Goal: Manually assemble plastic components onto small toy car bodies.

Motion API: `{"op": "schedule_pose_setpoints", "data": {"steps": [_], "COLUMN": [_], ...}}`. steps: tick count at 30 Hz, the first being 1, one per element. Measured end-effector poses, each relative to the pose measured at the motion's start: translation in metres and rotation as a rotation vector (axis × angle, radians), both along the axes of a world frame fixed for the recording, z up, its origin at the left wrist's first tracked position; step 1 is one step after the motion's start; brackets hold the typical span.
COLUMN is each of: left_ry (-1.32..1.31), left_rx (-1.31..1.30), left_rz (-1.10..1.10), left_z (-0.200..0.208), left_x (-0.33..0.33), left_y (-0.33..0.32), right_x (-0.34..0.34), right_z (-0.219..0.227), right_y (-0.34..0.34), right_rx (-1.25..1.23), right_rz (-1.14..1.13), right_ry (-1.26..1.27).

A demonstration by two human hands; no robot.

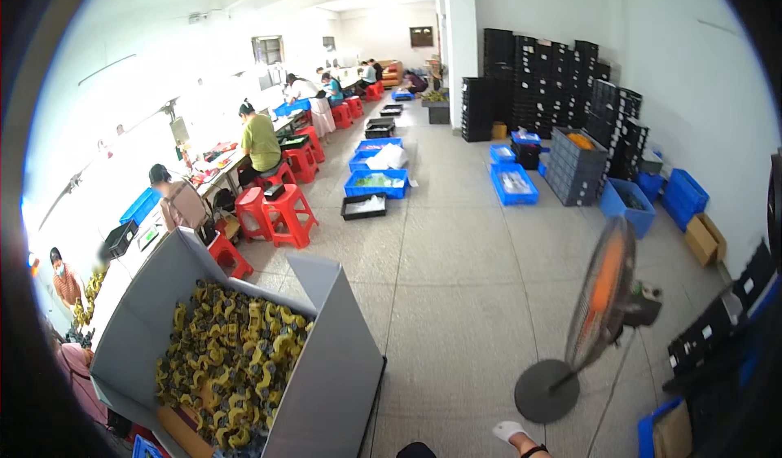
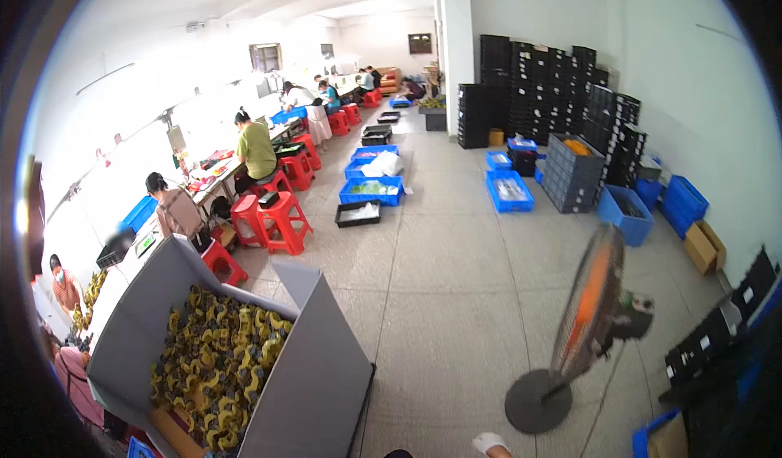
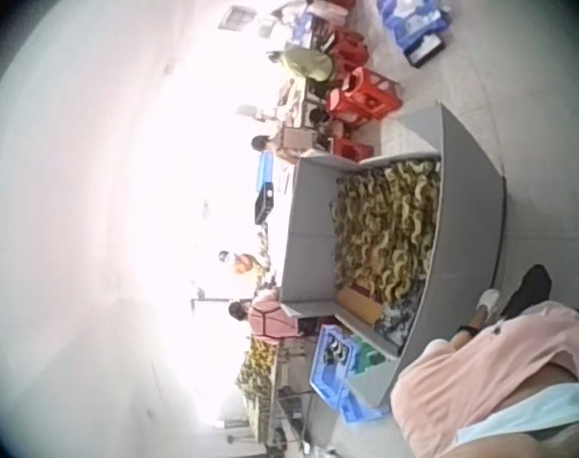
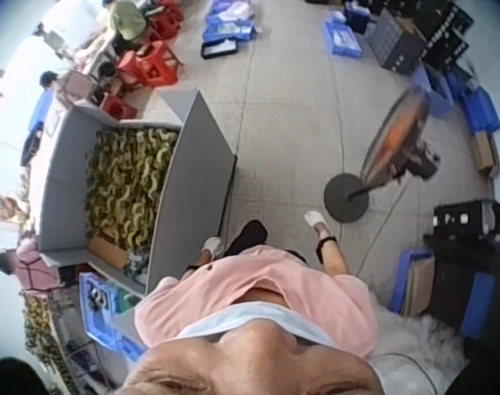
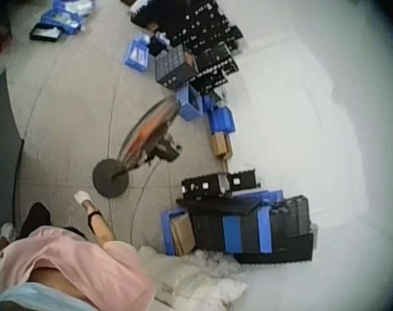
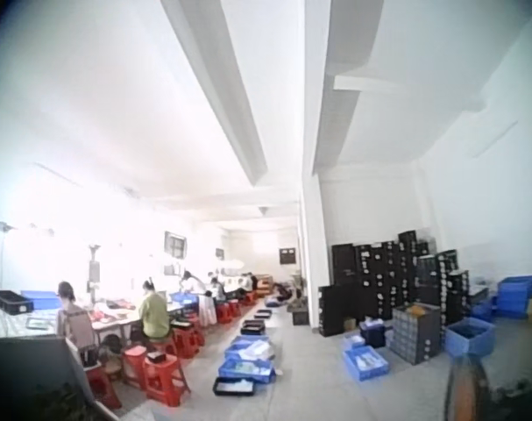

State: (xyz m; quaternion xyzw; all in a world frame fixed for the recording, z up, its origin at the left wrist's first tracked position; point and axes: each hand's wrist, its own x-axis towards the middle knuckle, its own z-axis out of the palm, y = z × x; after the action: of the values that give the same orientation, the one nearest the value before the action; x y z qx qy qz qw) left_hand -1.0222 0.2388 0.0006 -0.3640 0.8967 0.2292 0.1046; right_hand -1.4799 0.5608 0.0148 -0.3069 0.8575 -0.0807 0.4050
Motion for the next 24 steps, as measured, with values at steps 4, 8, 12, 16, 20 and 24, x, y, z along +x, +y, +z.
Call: {"op": "schedule_pose_setpoints", "data": {"steps": [4, 8, 12, 16, 20, 24], "left_ry": [0.017, 0.041, 0.026, -0.037, 0.353, 0.119], "left_rx": [-0.017, 0.006, 0.049, 0.068, 0.599, 0.035], "left_rz": [-0.083, -0.208, -0.348, -0.449, 0.197, -0.371], "left_z": [-0.028, -0.033, -0.020, -0.021, -0.041, 0.016], "left_x": [-0.126, -0.275, -0.404, -0.502, -0.627, -0.769], "left_y": [-0.093, -0.180, -0.243, -0.328, -0.399, -0.489], "right_x": [-0.113, -0.214, -0.281, -0.324, -0.452, -0.615], "right_z": [0.054, 0.043, 0.021, -0.028, -0.048, -0.053], "right_y": [-0.138, -0.221, -0.182, -0.109, -0.173, -0.261], "right_rx": [-0.111, -0.195, -0.113, 0.220, 0.228, 0.229], "right_rz": [-0.125, -0.133, -0.119, -0.295, -0.114, 0.070], "right_ry": [-0.089, -0.074, 0.037, 0.077, 0.107, 0.196]}}
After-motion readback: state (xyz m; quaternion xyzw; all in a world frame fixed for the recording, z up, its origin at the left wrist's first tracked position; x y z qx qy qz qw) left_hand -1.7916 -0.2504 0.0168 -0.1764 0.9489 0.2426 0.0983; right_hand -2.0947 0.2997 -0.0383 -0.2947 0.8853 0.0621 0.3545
